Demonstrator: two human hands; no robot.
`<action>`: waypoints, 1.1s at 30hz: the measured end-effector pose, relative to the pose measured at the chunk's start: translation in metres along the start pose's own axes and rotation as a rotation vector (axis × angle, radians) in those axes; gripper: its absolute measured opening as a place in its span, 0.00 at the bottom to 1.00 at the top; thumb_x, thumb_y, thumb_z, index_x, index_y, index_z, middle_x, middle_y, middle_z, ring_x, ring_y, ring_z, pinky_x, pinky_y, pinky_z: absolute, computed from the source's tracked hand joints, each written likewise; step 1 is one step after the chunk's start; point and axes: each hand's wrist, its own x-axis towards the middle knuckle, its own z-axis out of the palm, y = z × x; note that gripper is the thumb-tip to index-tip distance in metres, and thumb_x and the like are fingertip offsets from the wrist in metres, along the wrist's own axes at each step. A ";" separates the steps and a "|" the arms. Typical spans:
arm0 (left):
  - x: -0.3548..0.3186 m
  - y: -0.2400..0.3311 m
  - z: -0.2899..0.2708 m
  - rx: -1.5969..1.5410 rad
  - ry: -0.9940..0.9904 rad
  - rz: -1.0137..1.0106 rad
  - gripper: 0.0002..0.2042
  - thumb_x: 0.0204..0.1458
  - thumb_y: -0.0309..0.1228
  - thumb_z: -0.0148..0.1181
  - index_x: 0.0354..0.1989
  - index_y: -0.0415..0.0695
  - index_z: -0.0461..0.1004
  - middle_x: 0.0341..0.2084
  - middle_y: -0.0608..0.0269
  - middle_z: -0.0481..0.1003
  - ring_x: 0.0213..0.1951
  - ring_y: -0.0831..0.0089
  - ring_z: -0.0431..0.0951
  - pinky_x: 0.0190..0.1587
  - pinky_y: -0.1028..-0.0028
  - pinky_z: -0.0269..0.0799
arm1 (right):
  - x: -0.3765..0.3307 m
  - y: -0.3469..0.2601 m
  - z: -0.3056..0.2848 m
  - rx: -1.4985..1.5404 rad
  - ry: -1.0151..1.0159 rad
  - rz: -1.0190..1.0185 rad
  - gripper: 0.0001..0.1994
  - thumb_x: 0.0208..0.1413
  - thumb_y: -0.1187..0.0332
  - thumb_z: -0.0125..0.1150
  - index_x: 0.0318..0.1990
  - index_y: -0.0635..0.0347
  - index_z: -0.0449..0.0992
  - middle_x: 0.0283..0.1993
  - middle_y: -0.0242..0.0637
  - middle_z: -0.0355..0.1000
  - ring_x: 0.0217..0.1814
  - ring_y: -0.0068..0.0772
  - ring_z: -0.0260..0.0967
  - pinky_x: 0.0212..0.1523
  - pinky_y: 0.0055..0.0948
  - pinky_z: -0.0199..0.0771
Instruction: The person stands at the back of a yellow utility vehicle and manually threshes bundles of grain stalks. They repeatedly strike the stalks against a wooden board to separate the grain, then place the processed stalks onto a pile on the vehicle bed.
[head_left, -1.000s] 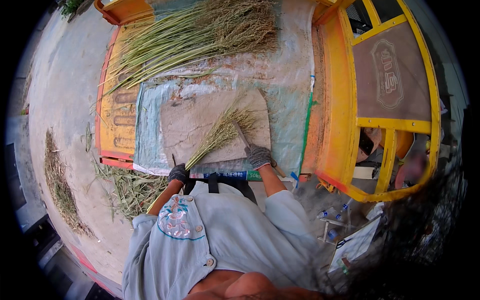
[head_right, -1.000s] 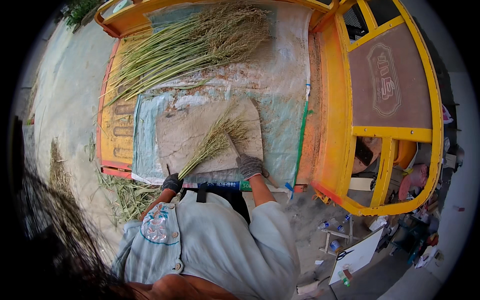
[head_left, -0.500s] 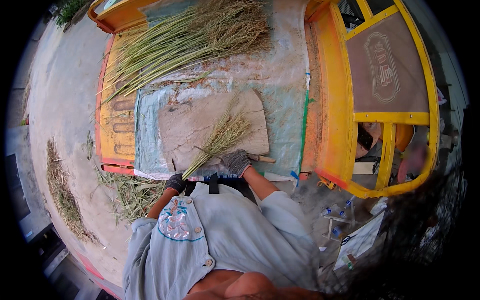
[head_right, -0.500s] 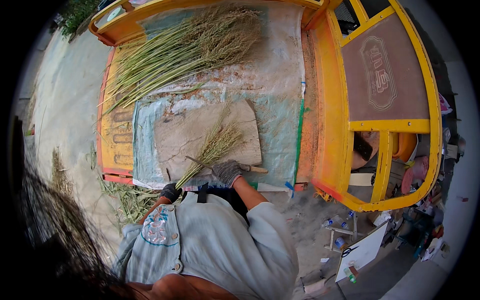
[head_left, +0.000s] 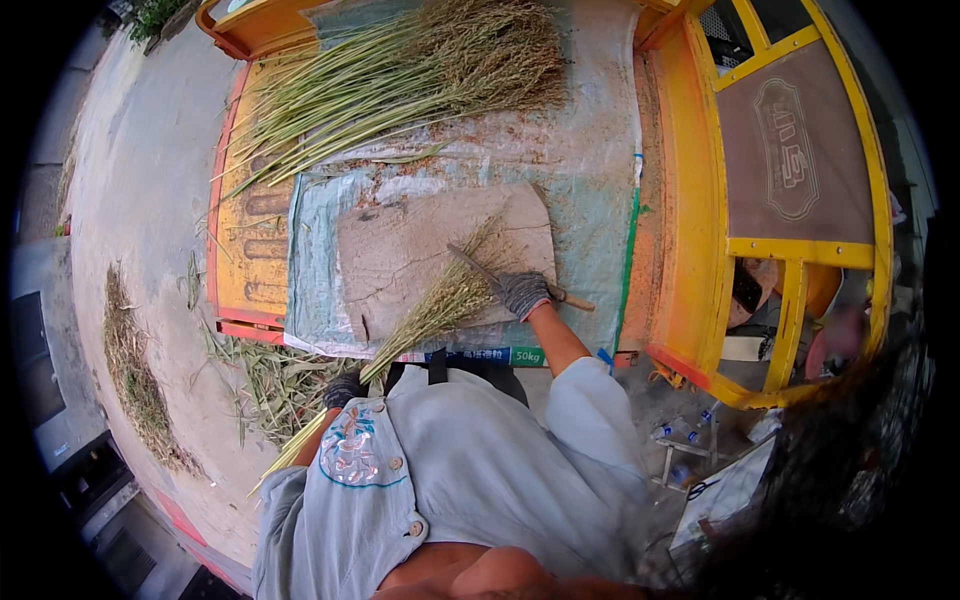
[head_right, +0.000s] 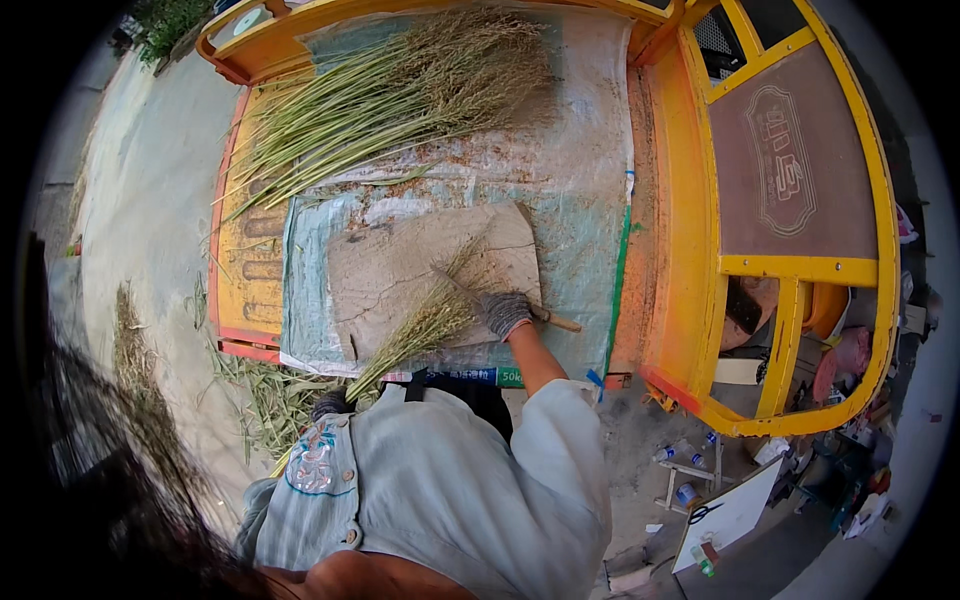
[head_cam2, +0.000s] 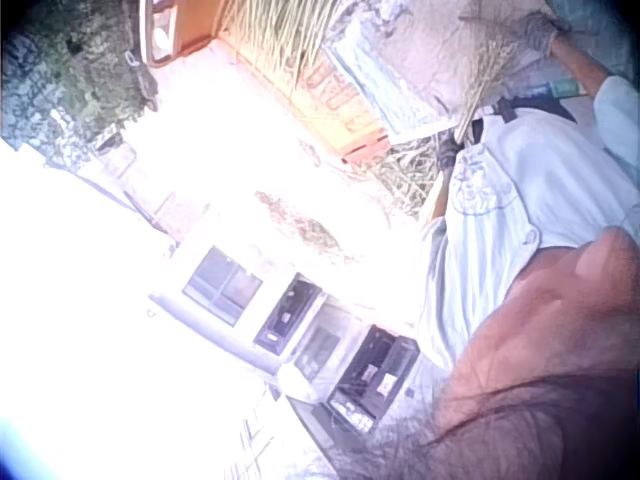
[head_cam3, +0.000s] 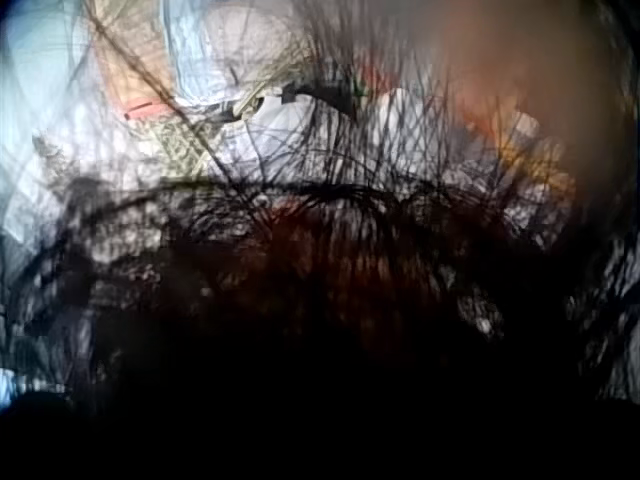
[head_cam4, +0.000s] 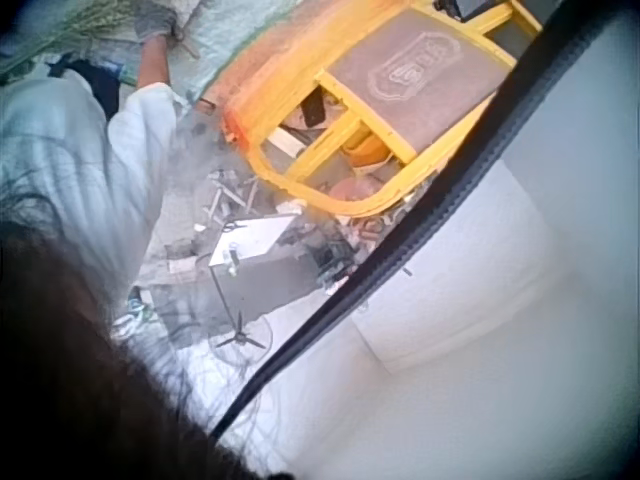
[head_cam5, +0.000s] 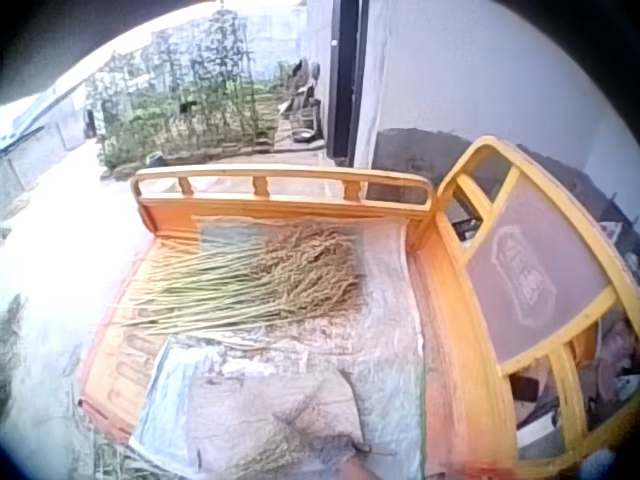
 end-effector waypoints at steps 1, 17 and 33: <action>-0.001 -0.002 0.001 0.011 -0.024 -0.024 0.16 0.48 0.41 0.51 0.45 0.52 0.72 0.41 0.49 0.74 0.45 0.55 0.74 0.46 0.58 0.69 | 0.003 0.003 -0.001 0.003 -0.002 -0.005 0.18 0.55 0.51 0.46 0.38 0.55 0.75 0.35 0.45 0.75 0.38 0.47 0.73 0.39 0.47 0.70; -0.006 -0.069 0.019 0.036 0.173 0.071 0.13 0.47 0.42 0.53 0.37 0.48 0.72 0.32 0.49 0.75 0.37 0.51 0.75 0.39 0.57 0.70 | -0.025 -0.038 -0.013 0.008 0.074 0.042 0.19 0.53 0.50 0.47 0.38 0.56 0.74 0.27 0.48 0.73 0.32 0.51 0.72 0.34 0.48 0.70; 0.012 -0.075 0.019 0.091 0.229 0.087 0.11 0.45 0.35 0.56 0.38 0.47 0.69 0.34 0.50 0.74 0.40 0.52 0.75 0.41 0.57 0.70 | -0.017 -0.021 -0.004 0.090 0.089 0.332 0.20 0.55 0.51 0.44 0.37 0.58 0.74 0.33 0.50 0.74 0.36 0.52 0.72 0.39 0.48 0.69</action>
